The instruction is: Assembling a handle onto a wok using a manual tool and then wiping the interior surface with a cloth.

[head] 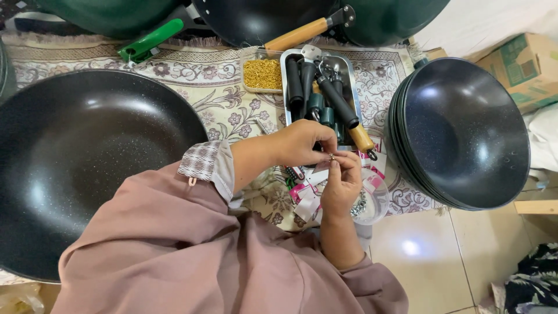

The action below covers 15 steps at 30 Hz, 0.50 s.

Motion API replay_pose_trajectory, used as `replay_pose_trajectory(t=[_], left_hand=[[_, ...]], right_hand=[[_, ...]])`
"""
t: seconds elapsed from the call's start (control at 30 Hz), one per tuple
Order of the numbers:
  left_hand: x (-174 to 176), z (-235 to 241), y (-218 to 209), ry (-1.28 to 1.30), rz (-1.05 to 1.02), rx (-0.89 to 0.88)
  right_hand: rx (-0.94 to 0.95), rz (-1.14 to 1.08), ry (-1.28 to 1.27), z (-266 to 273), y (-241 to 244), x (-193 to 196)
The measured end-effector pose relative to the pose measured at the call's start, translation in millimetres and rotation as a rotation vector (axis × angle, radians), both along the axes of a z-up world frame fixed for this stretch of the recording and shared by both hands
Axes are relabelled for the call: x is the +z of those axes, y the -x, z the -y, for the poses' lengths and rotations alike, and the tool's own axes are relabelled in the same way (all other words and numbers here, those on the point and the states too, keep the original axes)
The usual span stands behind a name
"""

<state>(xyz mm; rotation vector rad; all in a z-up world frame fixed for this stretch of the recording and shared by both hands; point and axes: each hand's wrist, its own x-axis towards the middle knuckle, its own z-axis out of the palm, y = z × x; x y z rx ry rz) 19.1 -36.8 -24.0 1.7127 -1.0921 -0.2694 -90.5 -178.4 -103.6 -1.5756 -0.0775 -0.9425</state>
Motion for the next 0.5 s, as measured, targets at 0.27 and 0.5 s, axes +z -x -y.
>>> replay_pose_trajectory(t=[0.27,0.5], left_hand=[[10,-2,3,0.038,0.007,-0.027],[1,1,1,0.111,0.018,-0.031]], right_hand=[[-0.008,-0.002,0.005,3,-2,-3],[-0.017,-0.006,0.025,1,-2,2]])
